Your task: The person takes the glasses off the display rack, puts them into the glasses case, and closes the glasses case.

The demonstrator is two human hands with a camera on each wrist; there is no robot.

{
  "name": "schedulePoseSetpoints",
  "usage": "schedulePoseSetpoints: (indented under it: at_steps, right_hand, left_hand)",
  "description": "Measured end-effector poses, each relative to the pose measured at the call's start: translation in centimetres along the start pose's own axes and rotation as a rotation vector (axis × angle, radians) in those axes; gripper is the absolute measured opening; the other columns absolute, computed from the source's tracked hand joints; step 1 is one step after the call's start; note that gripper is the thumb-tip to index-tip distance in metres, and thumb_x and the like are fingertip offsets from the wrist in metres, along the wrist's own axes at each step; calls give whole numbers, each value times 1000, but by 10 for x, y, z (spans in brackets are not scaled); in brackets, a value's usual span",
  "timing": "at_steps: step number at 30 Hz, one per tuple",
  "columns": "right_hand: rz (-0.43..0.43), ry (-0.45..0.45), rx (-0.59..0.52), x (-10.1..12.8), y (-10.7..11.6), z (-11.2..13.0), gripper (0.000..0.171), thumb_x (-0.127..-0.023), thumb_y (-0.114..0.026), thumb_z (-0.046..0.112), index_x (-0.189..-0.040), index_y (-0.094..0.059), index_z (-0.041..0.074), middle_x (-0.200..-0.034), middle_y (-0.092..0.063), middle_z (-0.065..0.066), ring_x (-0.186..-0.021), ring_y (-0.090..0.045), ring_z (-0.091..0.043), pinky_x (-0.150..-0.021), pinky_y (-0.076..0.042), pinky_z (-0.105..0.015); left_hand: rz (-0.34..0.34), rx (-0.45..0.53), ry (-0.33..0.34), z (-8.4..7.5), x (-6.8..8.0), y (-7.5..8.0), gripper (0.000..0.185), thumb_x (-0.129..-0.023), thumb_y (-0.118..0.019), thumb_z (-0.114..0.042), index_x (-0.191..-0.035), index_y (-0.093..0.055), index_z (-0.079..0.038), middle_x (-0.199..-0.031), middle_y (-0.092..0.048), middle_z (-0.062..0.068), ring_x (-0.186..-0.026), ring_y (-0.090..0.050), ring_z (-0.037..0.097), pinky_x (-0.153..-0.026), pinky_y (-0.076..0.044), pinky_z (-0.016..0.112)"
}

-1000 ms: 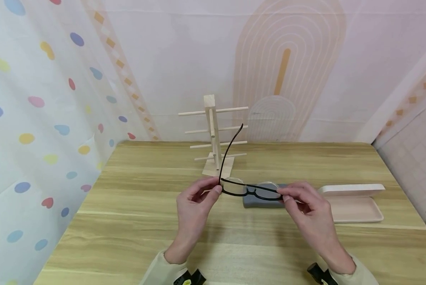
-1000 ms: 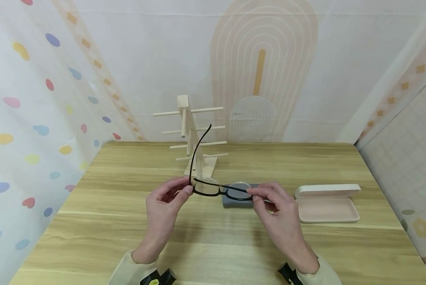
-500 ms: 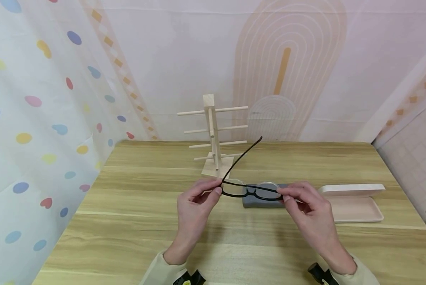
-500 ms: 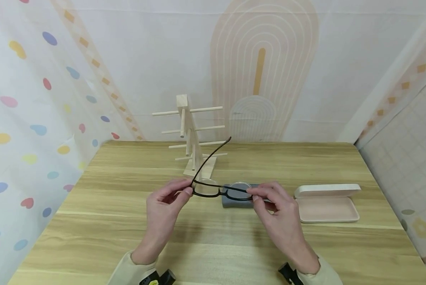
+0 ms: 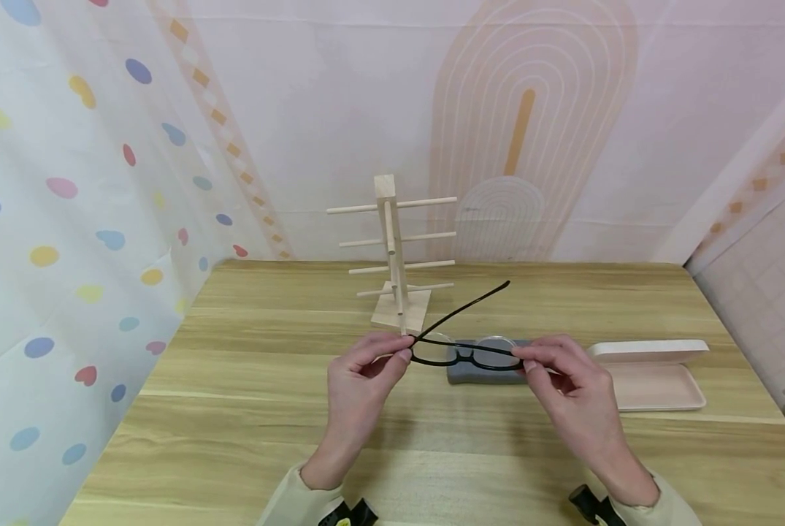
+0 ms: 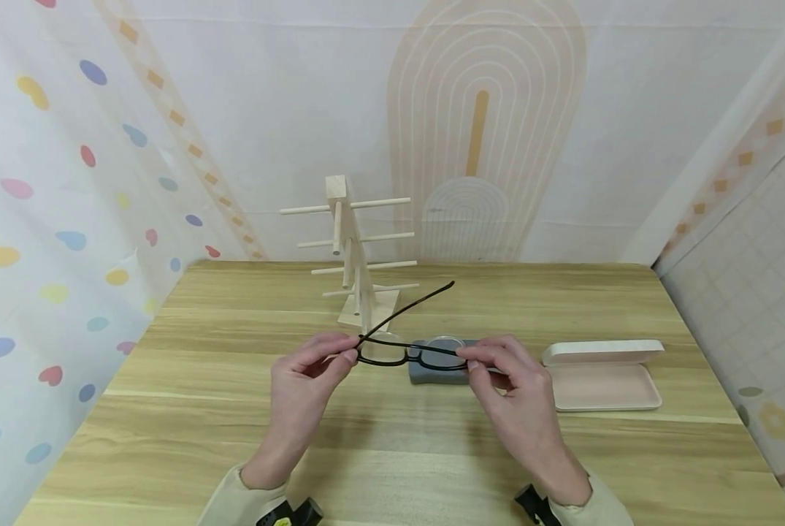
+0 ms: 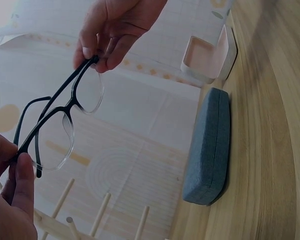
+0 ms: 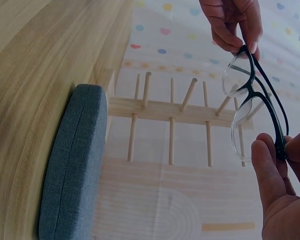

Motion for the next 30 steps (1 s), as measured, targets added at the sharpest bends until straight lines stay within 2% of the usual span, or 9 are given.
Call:
schedulePoseSetpoints:
  at_steps: [13,30]
  right_hand:
    - [2,4,10,0,1,0,30,-91,-63,-17,-104,-79,5,-103,-67,-1,-81,-66,-5,-62,-54,-13]
    - [-6,11,24,1,1,1,31,-90,-64,-17,-104,-79,6,-103,-68,-1,-81,-67,-6,-62,-54,-13]
  left_hand:
    - [12,-15,0,0,0,-1,13,-87,-73,11,-98,-79,5,-105,-73,12,-95,-71,16,-81,-61,27]
    - [49,-37,10,0,1,-4,15,-88,-71,11,-95,-80,2,-106,-72,10,-99,-69,19,-83,-61,29]
Point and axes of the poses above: each hand's wrist, its own x-axis away from the middle knuckle, its own y-axis out of the back of the hand, z = x × y, the point moved 9 cm from there along -x, towards the middle knuckle
